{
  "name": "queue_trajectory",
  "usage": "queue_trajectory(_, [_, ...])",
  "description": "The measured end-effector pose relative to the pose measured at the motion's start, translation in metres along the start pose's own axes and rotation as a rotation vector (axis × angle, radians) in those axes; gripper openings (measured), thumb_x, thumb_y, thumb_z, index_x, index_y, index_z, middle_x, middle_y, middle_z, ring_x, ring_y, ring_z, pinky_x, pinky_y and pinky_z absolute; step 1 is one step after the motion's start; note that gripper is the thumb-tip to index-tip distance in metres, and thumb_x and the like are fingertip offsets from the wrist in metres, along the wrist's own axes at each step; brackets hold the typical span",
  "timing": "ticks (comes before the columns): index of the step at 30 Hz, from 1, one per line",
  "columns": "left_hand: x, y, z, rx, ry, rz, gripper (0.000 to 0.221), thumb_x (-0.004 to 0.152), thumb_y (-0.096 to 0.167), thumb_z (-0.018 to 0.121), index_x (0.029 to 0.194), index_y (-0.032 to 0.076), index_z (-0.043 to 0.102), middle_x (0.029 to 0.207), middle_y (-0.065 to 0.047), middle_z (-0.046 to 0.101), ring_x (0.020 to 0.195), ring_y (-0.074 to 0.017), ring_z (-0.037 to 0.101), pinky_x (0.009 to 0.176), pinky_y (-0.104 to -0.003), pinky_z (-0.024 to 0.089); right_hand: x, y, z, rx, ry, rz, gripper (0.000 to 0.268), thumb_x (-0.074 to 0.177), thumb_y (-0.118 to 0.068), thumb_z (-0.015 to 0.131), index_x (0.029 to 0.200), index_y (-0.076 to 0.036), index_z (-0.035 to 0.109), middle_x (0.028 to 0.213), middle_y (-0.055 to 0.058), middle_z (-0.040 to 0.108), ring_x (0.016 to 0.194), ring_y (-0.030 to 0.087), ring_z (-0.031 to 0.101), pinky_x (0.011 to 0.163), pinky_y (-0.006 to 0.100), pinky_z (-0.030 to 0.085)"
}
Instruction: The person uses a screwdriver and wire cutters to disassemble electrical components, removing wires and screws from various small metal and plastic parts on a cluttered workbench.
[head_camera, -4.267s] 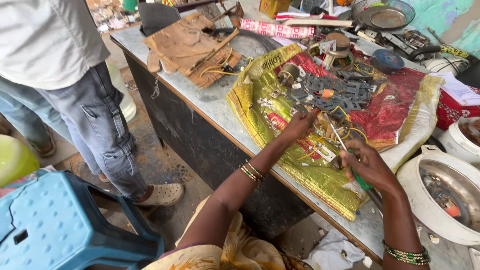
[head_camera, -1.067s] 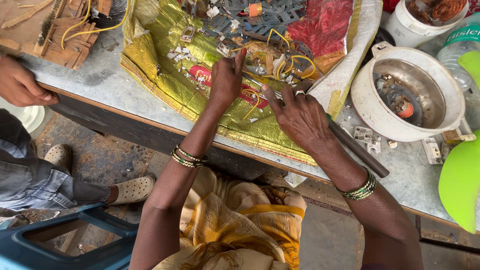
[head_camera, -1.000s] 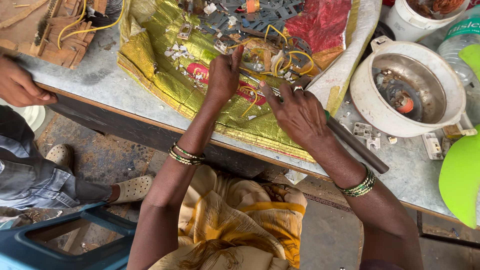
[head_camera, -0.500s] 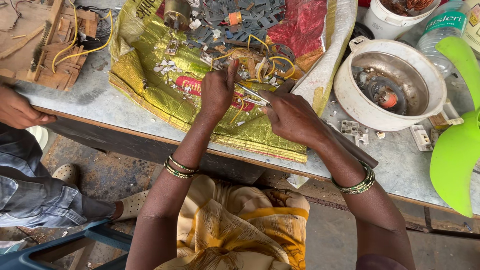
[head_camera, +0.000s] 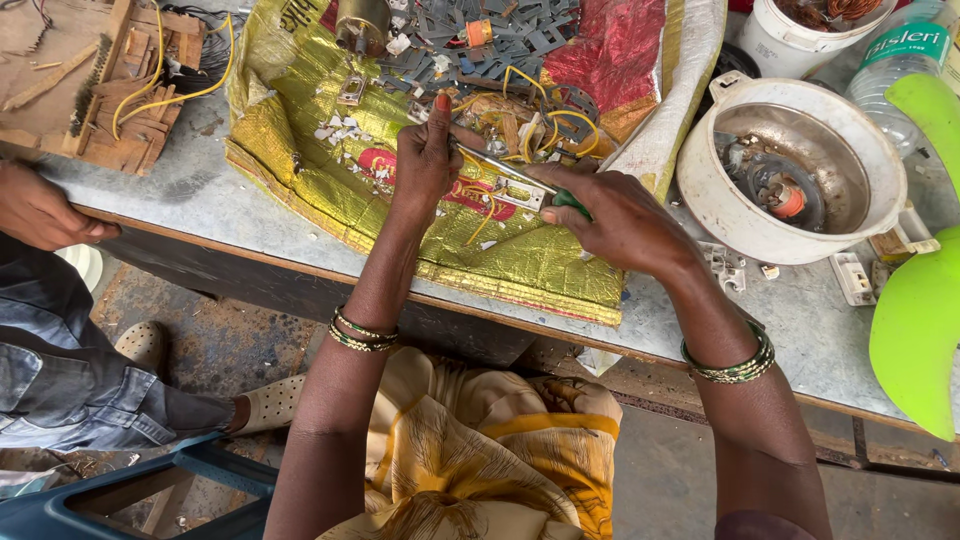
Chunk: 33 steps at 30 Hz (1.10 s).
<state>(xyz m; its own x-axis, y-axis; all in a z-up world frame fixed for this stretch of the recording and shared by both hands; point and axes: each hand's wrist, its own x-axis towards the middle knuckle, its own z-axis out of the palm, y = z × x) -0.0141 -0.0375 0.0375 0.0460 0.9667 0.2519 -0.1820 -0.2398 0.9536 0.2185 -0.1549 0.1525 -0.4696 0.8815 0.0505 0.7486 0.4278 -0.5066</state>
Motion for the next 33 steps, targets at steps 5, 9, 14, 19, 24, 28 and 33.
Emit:
queue_trajectory(5, [0.004,-0.005,0.001,0.039,0.030,0.072,0.074,0.105,0.061,0.047,0.077,0.001,0.079,0.046,0.004,0.043,0.039,-0.0055,0.033,0.039,-0.027,0.022,-0.002,-0.013,-0.007,-0.133,0.047,0.167,0.051,0.096,-0.037,0.066,0.145,-0.026,0.060,0.080,0.018,0.074,0.063,0.029,0.068,0.071,0.047,0.051])
queue_trajectory(9, [0.004,-0.008,-0.001,0.083,0.047,0.083,0.076,0.105,0.062,0.045,0.074,0.002,0.079,0.044,0.004,0.039,0.039,-0.0053,0.031,0.040,-0.027,0.022,0.000,-0.015,-0.008,-0.030,0.029,0.070,0.048,0.096,-0.036,0.065,0.143,-0.024,0.063,0.091,0.016,0.077,0.070,0.028,0.071,0.074,0.044,0.053])
queue_trajectory(14, [0.007,-0.014,-0.002,0.053,0.045,0.076,0.076,0.104,0.063,0.048,0.072,0.000,0.078,0.045,0.004,0.042,0.040,-0.0058,0.035,0.041,-0.027,0.025,0.002,-0.013,-0.004,0.041,0.047,0.050,0.051,0.094,-0.035,0.066,0.144,-0.023,0.061,0.104,0.016,0.078,0.081,0.025,0.075,0.079,0.042,0.054])
queue_trajectory(19, [0.008,-0.015,-0.003,0.082,0.055,0.072,0.075,0.104,0.062,0.047,0.073,0.001,0.079,0.044,0.004,0.043,0.039,-0.0053,0.035,0.040,-0.027,0.025,0.001,-0.015,-0.006,0.023,0.052,0.078,0.051,0.095,-0.039,0.065,0.143,-0.021,0.063,0.100,0.016,0.079,0.082,0.024,0.074,0.080,0.041,0.054])
queue_trajectory(24, [0.008,-0.016,-0.003,0.074,0.054,0.090,0.075,0.105,0.061,0.047,0.072,0.001,0.078,0.045,0.003,0.044,0.039,-0.0053,0.034,0.039,-0.027,0.025,0.003,-0.011,-0.005,0.024,0.057,0.041,0.050,0.096,-0.039,0.066,0.142,-0.018,0.064,0.099,0.017,0.078,0.083,0.021,0.074,0.080,0.040,0.053])
queue_trajectory(28, [0.008,-0.016,-0.004,0.107,0.065,0.075,0.076,0.104,0.062,0.045,0.073,0.001,0.079,0.044,0.003,0.043,0.039,-0.0051,0.037,0.039,-0.026,0.027,0.005,-0.009,-0.001,0.029,0.058,0.034,0.050,0.096,-0.038,0.066,0.142,-0.018,0.063,0.099,0.016,0.079,0.083,0.021,0.073,0.082,0.040,0.054])
queue_trajectory(33, [0.008,-0.017,-0.003,0.135,0.074,0.079,0.077,0.104,0.063,0.044,0.073,0.002,0.079,0.044,0.003,0.045,0.039,-0.0053,0.040,0.039,-0.026,0.030,0.006,-0.010,0.000,0.028,0.037,0.096,0.051,0.095,-0.037,0.067,0.142,-0.020,0.063,0.099,0.015,0.079,0.083,0.022,0.073,0.081,0.040,0.054])
